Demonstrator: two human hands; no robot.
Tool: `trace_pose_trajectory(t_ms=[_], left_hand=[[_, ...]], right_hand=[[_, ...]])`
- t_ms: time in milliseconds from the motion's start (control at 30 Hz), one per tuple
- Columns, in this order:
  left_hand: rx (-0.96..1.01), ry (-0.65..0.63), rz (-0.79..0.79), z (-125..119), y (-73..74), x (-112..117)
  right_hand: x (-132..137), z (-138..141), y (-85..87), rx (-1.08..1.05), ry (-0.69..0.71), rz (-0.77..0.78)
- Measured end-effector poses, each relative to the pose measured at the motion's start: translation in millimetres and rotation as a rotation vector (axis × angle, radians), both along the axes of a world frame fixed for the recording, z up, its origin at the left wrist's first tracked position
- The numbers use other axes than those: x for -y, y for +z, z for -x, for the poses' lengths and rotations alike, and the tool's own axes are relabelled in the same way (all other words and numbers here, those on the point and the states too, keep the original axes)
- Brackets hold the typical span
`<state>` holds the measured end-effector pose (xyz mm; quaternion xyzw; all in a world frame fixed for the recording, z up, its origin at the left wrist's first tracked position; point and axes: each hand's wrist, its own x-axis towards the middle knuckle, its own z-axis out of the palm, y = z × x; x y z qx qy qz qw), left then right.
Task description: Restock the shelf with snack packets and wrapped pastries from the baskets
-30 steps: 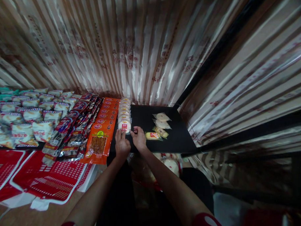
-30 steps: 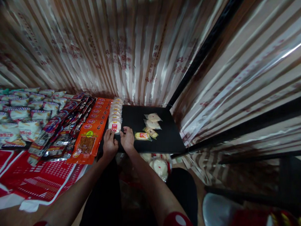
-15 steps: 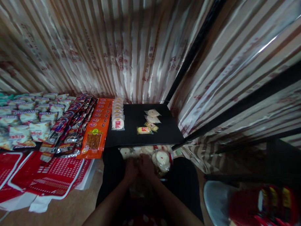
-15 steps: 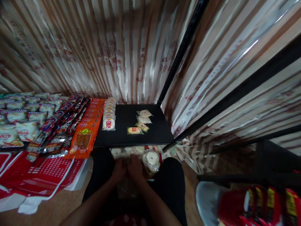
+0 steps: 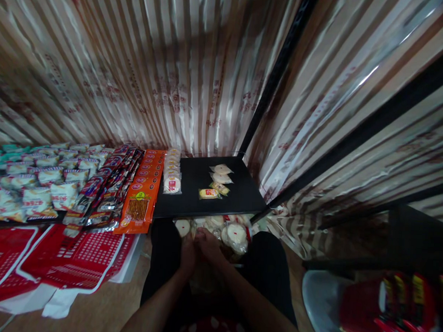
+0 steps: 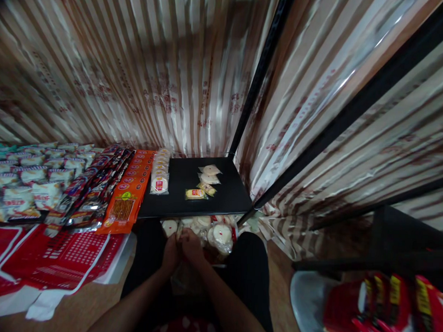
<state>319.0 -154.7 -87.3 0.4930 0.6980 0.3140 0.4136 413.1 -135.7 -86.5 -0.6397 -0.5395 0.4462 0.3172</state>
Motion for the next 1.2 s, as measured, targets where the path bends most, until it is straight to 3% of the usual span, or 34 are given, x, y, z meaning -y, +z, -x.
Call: trace_pose_trajectory(t_ms=[100,267,533,967,1200], left_hand=[[-0.023,-0.033,0.005,2,13.5,-3],[-0.064,-0.082,0.041,15,34.5,-13],[0.114,-0.085,0.007,36,50.3,-26],[0.628,-0.032,0.080,58,68.4,-28],[0.732,0.030,0.072,64,72.2,-29]], right_hand=[[-3,-1,10.6,-0.078,0.014,-0.007],[-14,-10,25.2,0.080,0.047,-0.117],[-20,-16,27.8,0.202,0.114,-0.161],[-17,-13,29.1,-0.317,0.129,0.016],[-22,-6,55.3,-0.379,0.085,0.067]])
